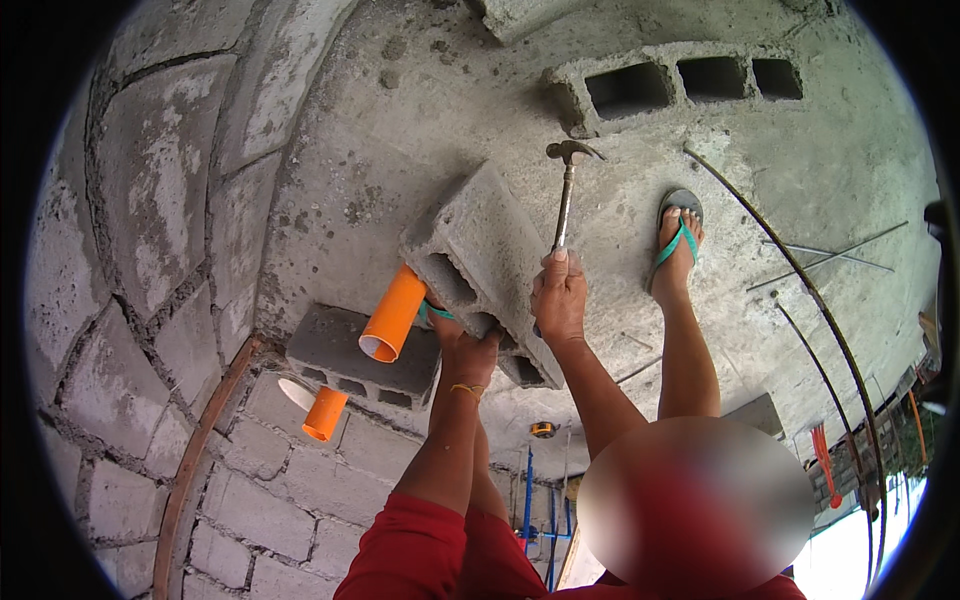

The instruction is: The person uses a hammer to break a concrete block into smaller pieces, then lifts and places the pieces onto a partially built wall. The person repeats this process, breaking additional blocks and positioning them on the wall.

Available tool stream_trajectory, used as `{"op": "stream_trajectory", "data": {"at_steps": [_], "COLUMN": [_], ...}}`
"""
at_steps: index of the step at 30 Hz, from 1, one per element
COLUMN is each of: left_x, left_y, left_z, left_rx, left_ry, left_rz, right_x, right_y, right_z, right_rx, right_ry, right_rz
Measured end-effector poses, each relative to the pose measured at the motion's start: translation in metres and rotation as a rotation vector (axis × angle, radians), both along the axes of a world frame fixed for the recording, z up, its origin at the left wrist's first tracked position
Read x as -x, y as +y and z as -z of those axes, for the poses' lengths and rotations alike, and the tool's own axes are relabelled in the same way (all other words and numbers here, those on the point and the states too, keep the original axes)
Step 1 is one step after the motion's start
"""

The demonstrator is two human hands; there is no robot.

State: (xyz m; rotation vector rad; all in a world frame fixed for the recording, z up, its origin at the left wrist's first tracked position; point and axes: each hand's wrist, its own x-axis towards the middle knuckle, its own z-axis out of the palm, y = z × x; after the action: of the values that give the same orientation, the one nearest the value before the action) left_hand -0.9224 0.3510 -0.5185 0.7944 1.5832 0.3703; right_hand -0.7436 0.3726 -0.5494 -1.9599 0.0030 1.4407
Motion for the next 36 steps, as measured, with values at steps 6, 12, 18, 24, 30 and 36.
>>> {"op": "stream_trajectory", "data": {"at_steps": [6,12,18,24,30,36], "left_x": [-0.001,0.001,0.003,0.004,0.002,0.0], "left_y": [-0.002,-0.007,-0.009,-0.01,-0.009,-0.007], "left_z": [0.005,0.002,0.007,0.008,0.004,0.002], "left_rx": [-0.016,-0.025,0.036,0.042,0.0,0.008], "left_ry": [-0.051,-0.01,-0.036,-0.06,0.003,0.009], "left_rz": [-0.041,-0.013,-0.043,-0.075,0.009,0.009], "right_x": [0.001,-0.001,0.008,0.001,-0.009,0.001], "right_y": [0.0,0.005,-0.006,0.002,0.008,0.004], "right_z": [-0.004,-0.011,0.008,0.004,-0.005,0.013], "right_rx": [0.06,0.221,0.057,0.019,0.089,0.187], "right_ry": [-0.195,0.153,-0.047,-0.26,-0.077,0.023], "right_rz": [-0.197,-0.108,-0.186,-0.187,-0.215,-0.238]}}
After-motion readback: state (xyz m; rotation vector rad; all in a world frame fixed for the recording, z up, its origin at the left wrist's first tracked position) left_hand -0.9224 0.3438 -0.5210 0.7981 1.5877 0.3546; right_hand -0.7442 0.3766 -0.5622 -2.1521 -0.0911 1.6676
